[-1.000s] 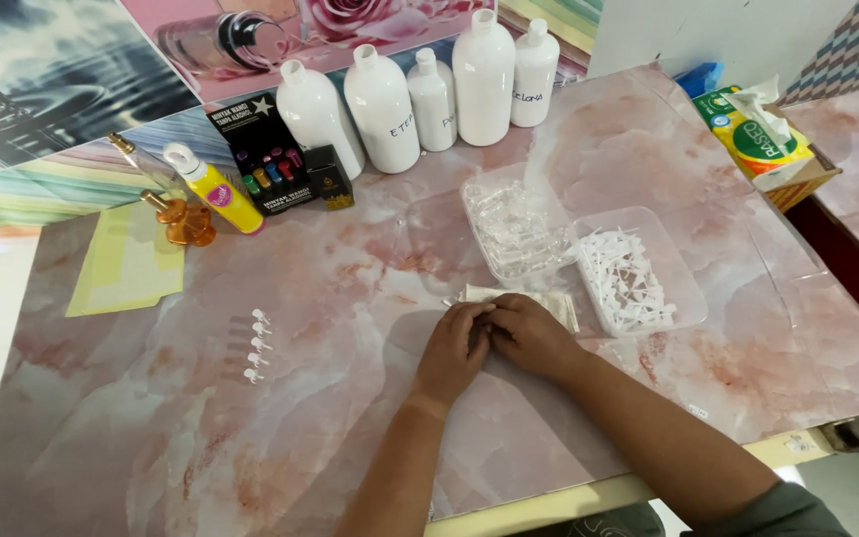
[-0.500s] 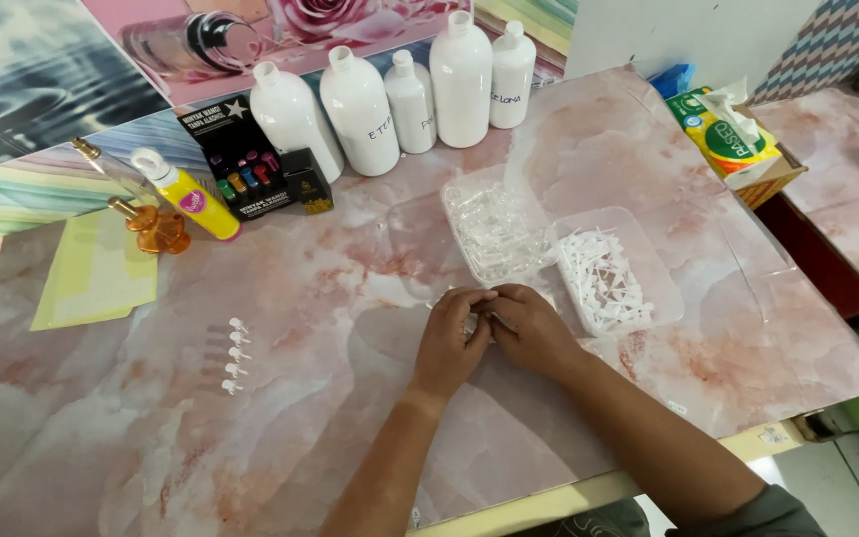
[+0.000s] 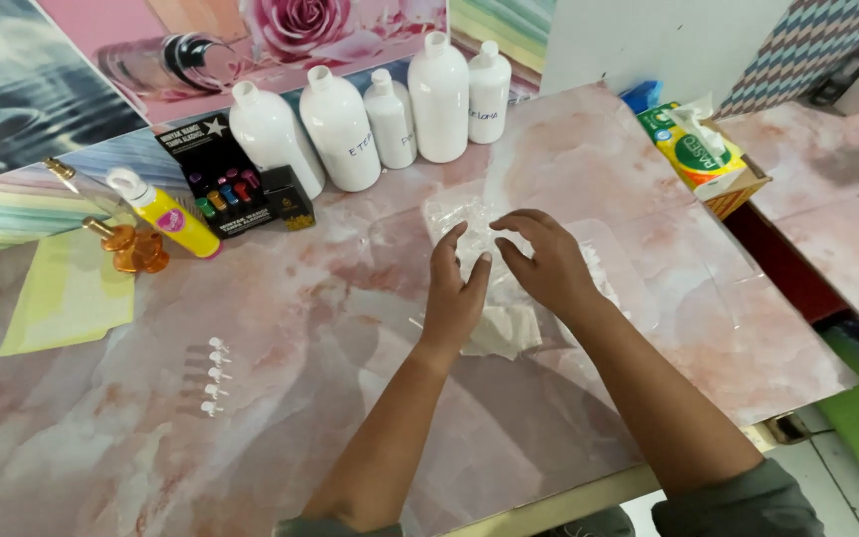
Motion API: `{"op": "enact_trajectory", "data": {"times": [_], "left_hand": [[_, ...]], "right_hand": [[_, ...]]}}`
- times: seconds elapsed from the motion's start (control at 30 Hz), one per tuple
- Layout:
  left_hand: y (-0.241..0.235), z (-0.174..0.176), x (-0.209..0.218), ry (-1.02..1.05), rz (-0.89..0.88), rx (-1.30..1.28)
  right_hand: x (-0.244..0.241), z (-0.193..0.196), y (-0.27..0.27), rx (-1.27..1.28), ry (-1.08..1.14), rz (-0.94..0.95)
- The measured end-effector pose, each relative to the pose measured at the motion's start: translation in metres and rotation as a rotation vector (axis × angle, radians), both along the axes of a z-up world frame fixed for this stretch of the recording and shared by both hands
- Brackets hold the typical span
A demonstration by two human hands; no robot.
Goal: Assembling perfume sprayer heads by manually inserting plastic dip tubes into the sprayer mechanism.
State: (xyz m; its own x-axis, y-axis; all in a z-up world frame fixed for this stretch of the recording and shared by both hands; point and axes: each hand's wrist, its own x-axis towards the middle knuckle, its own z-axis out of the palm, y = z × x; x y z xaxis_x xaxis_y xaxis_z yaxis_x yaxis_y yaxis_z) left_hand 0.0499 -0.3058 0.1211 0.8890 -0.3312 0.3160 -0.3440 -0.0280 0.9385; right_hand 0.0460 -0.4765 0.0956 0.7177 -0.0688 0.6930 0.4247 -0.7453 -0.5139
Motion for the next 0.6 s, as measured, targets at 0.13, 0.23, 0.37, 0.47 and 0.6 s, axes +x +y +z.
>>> {"op": "enact_trajectory", "data": {"times": [0.13, 0.23, 0.37, 0.47, 0.6], "left_hand": [[-0.020, 0.012, 0.002, 0.310, 0.031, -0.023], [-0.029, 0.010, 0.004, 0.326, 0.071, 0.035], [-0.031, 0.004, 0.005, 0.324, 0.053, 0.125], [-0.029, 0.012, 0.001, 0.344, 0.026, 0.142], [-0.028, 0.012, -0.003, 0.313, 0.051, 0.111]], "right_hand": [[0.020, -0.005, -0.006, -0.177, 0.329, -0.052], [0.025, -0.001, 0.004, -0.356, 0.649, -0.103], [0.026, 0.000, 0.014, -0.434, 0.711, -0.134], [0.022, 0.005, 0.016, -0.390, 0.693, -0.130], [0.019, 0.008, 0.017, -0.315, 0.687, -0.110]]}}
